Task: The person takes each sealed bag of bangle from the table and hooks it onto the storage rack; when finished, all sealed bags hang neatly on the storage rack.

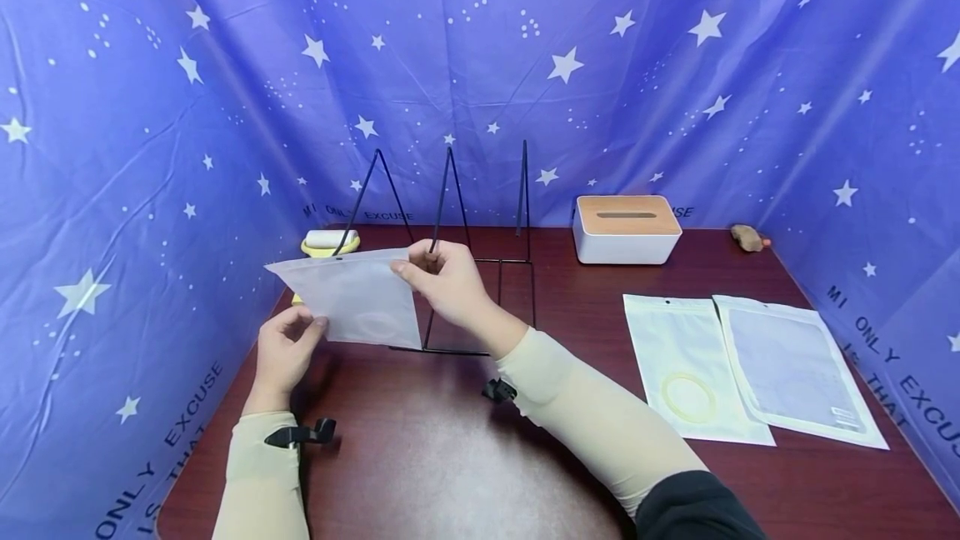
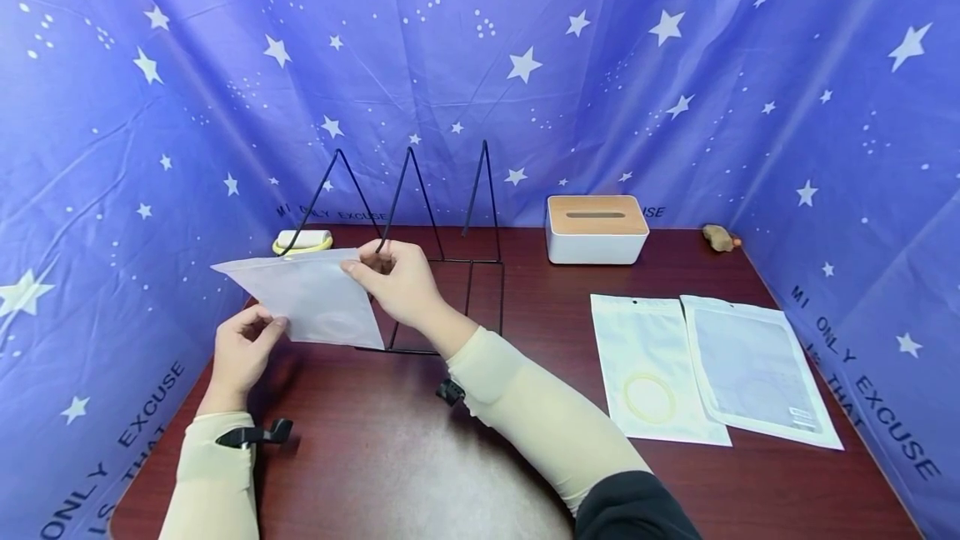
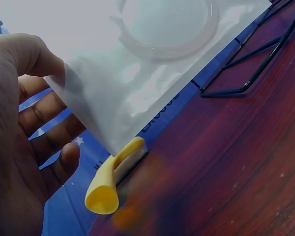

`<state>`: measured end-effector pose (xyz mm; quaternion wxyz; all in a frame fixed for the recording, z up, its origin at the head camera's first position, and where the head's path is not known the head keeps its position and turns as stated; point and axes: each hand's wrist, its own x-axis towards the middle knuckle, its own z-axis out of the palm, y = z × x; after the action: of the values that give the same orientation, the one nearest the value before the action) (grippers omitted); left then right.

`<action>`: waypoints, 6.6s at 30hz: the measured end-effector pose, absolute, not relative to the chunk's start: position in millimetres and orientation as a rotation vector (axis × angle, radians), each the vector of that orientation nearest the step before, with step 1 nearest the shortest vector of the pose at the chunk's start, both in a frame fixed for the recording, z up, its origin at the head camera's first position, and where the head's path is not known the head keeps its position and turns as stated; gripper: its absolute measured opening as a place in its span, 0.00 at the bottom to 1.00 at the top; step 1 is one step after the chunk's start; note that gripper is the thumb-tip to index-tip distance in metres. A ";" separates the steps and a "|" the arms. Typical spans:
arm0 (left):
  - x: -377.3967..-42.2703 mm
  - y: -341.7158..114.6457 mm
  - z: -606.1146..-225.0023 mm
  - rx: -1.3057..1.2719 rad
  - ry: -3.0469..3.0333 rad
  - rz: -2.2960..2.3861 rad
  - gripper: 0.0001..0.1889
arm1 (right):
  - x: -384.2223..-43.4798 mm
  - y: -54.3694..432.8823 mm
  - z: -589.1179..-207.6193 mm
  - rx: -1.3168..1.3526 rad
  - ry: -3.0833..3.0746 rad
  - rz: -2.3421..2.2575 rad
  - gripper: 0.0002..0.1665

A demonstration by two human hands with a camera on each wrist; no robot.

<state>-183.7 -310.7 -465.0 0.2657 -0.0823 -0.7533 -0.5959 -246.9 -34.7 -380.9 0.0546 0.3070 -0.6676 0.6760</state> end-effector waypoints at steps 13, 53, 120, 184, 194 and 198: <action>-182.4 -312.7 -463.6 -0.239 -1.996 -1.632 0.04 | -249.4 -37.8 -378.8 0.935 -2.020 2.061 0.07; -221.1 -314.8 -471.9 -0.093 -2.079 -1.577 0.09 | -284.1 -37.2 -382.9 0.774 -2.088 1.928 0.07; -321.2 -296.8 -460.1 0.210 -2.053 -1.611 0.12 | -358.0 -59.9 -369.9 0.296 -2.041 1.959 0.09; -233.6 -278.6 -472.3 0.012 -2.214 -1.417 0.17 | -281.2 58.2 -400.3 0.824 -2.280 1.736 0.18; -223.1 -274.8 -491.2 -0.163 -2.329 -1.399 0.17 | -262.3 89.1 -409.4 0.796 -2.224 1.828 0.19; -220.6 -274.0 -495.0 -0.228 -2.380 -1.387 0.18 | -255.5 101.0 -408.5 0.793 -2.212 1.822 0.20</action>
<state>-220.6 -274.0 -495.0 0.1879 -0.0809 -0.8457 -0.4929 -255.5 101.0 -408.5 0.0841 0.2656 -0.7412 0.6107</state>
